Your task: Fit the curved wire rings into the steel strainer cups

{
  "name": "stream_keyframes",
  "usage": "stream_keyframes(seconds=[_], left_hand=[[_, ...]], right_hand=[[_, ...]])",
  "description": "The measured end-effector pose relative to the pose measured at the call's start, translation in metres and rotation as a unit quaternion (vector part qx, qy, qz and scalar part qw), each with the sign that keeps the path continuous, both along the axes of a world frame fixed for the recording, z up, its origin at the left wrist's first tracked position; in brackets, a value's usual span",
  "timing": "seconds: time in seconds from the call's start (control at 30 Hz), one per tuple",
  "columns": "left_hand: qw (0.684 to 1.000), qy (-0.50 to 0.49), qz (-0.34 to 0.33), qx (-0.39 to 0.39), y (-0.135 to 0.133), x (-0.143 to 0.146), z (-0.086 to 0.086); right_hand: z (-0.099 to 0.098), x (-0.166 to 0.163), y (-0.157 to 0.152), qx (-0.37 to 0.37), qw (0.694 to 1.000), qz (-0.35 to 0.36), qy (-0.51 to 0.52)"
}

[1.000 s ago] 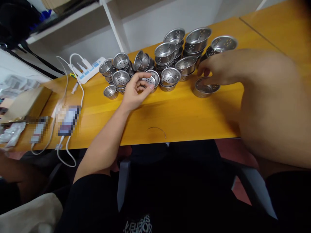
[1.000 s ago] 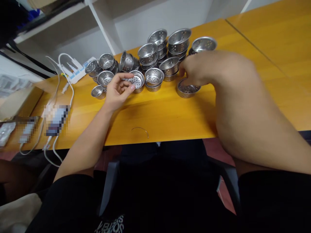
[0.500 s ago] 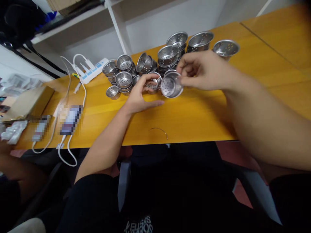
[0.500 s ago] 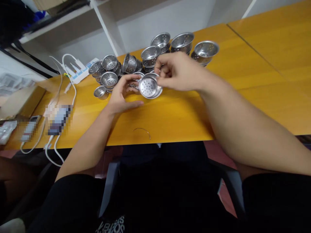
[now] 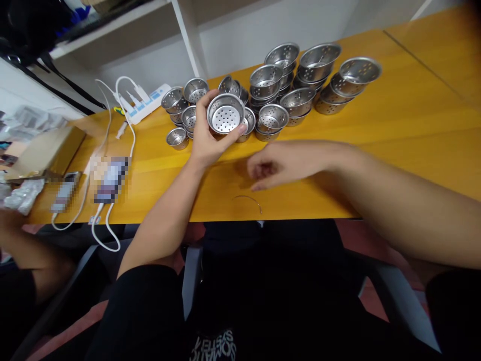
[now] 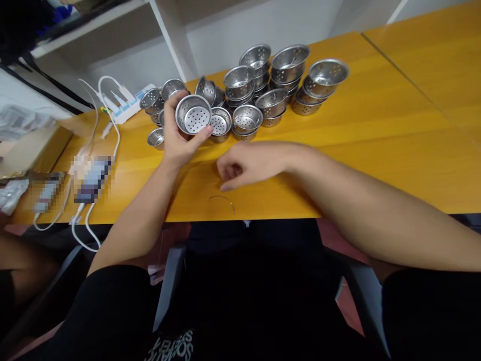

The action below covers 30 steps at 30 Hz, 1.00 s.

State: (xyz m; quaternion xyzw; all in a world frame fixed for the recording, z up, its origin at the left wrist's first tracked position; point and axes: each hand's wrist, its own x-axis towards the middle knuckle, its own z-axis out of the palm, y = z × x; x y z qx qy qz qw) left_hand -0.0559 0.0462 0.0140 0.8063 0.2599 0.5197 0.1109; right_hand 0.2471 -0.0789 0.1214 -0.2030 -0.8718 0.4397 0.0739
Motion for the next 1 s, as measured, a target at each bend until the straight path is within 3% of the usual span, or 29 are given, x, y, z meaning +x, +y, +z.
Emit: stream_keyframes(seconds=[0.1, 0.2, 0.37, 0.47, 0.7, 0.83, 1.0], left_hand=[[1.000, 0.005, 0.013, -0.009, 0.001, -0.002, 0.000], [1.000, -0.001, 0.006, -0.005, 0.000, -0.001, -0.001], [1.000, -0.008, -0.002, -0.007, -0.001, 0.000, -0.001], [1.000, -0.004, -0.019, -0.016, -0.002, -0.001, -0.001], [0.999, -0.014, -0.022, -0.039, -0.004, -0.002, -0.002], [1.000, -0.015, -0.012, -0.020, -0.004, -0.005, -0.001], [1.000, 0.008, 0.017, -0.011, -0.003, -0.009, -0.002]], right_hand=[[0.000, -0.023, -0.017, 0.042, 0.989, 0.011, -0.138], [0.003, -0.034, -0.022, 0.110, 0.972, -0.009, -0.205], [0.009, -0.014, -0.003, 0.199, 0.935, -0.083, -0.281], [0.009, -0.001, 0.007, 0.198, 0.913, -0.113, -0.338], [0.021, -0.010, -0.009, 0.247, 0.874, -0.103, -0.406], [0.018, -0.015, -0.010, 0.269, 0.883, -0.080, -0.378], [-0.004, -0.006, 0.010, 0.255, 0.933, -0.108, -0.231]])
